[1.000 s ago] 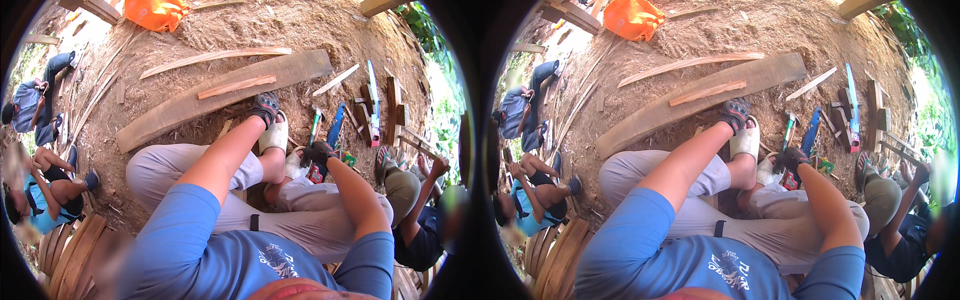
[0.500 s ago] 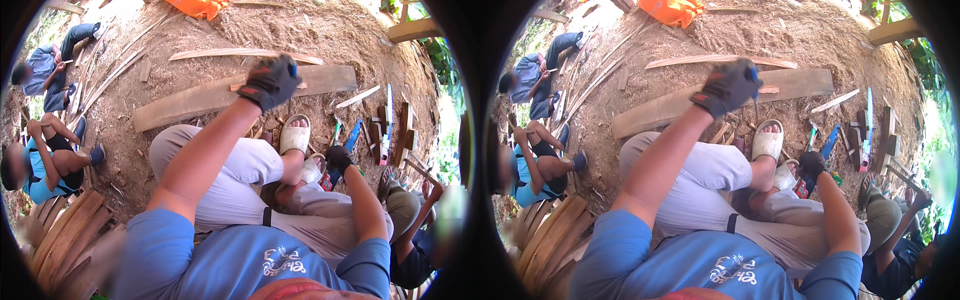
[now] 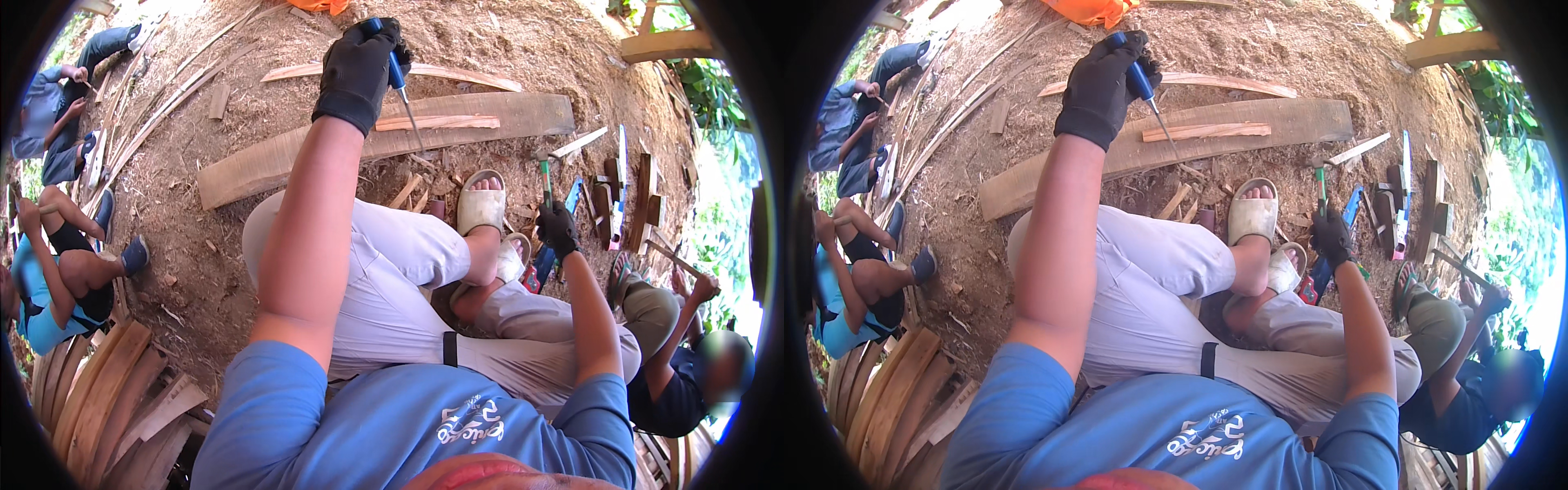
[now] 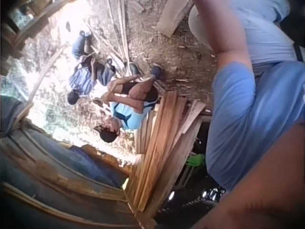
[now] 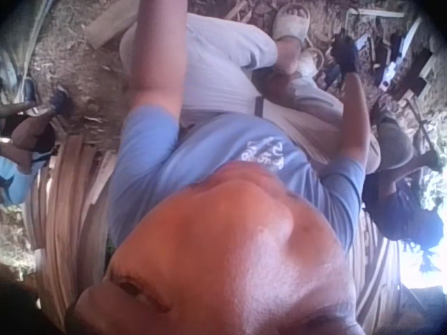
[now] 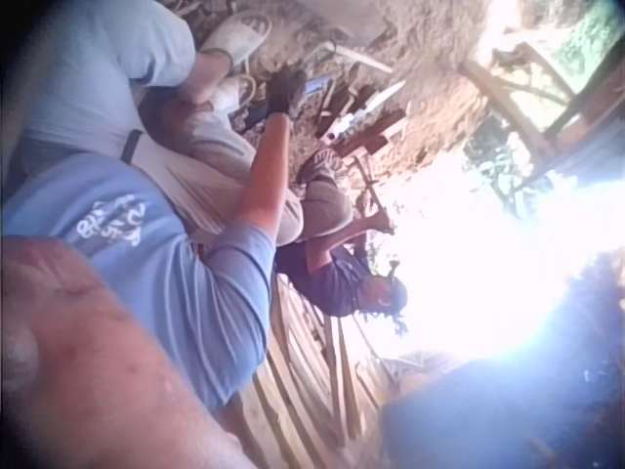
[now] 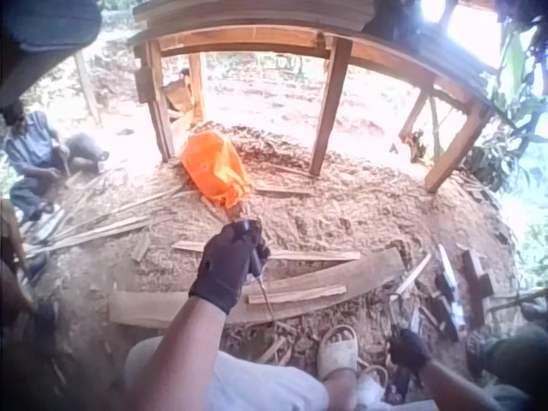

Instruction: The person sits on the ground and uses a chisel and hammer to carve a small piece of wood. They repeatedly position the chisel and strike it with the hammer to shape the wood, occasionally inspecting the progress.

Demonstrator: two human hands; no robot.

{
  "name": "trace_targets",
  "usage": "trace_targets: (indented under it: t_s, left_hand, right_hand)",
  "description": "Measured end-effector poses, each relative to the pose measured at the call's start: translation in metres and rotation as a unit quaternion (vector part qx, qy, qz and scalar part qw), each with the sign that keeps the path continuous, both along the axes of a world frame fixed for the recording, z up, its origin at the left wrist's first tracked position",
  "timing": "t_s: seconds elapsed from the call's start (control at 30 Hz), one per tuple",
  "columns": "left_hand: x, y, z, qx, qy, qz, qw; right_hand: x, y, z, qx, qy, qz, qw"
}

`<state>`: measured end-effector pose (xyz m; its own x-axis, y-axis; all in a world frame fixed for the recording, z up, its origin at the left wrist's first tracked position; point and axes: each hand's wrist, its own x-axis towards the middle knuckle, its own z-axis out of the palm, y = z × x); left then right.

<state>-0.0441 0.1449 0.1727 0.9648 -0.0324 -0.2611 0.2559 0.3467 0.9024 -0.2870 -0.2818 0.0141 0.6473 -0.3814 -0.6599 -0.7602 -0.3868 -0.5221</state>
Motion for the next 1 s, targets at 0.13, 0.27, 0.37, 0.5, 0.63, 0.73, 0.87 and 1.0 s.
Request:
trace_targets:
  t_s: [0.13,0.27,0.37,0.5,0.63,0.73,0.87,1.0]
  left_hand:
    - [0.011,-0.014,-0.009,-0.083,-0.011,0.074,0.994]
    - [0.013,-0.016,-0.007,-0.091,-0.035,0.053,0.994]
    - [0.015,-0.022,-0.011,-0.101,0.002,0.082,0.992]
    - [0.009,-0.032,0.001,-0.057,-0.002,0.09,0.994]
    - [0.012,-0.023,-0.003,-0.034,-0.002,0.094,0.995]
    - [0.016,-0.013,-0.004,-0.008,0.021,0.106,0.994]
    - [0.022,0.001,-0.009,0.057,0.01,0.073,0.996]
    - [0.025,0.004,-0.017,0.009,-0.066,0.035,0.997]
  right_hand:
    - [-0.042,-0.023,-0.036,-0.24,0.026,0.32,0.916]
    - [-0.004,0.021,0.007,-0.297,0.047,0.318,0.899]
    - [0.039,0.053,0.019,-0.314,-0.106,0.302,0.894]
    - [0.117,0.104,0.027,-0.276,-0.212,0.289,0.892]
    - [0.155,0.136,-0.005,-0.3,-0.331,0.38,0.81]
    - [0.161,0.165,-0.024,-0.281,-0.359,0.375,0.807]
    - [0.154,0.19,-0.036,-0.279,-0.313,0.322,0.849]
    - [0.156,0.197,-0.045,-0.316,-0.34,0.305,0.832]
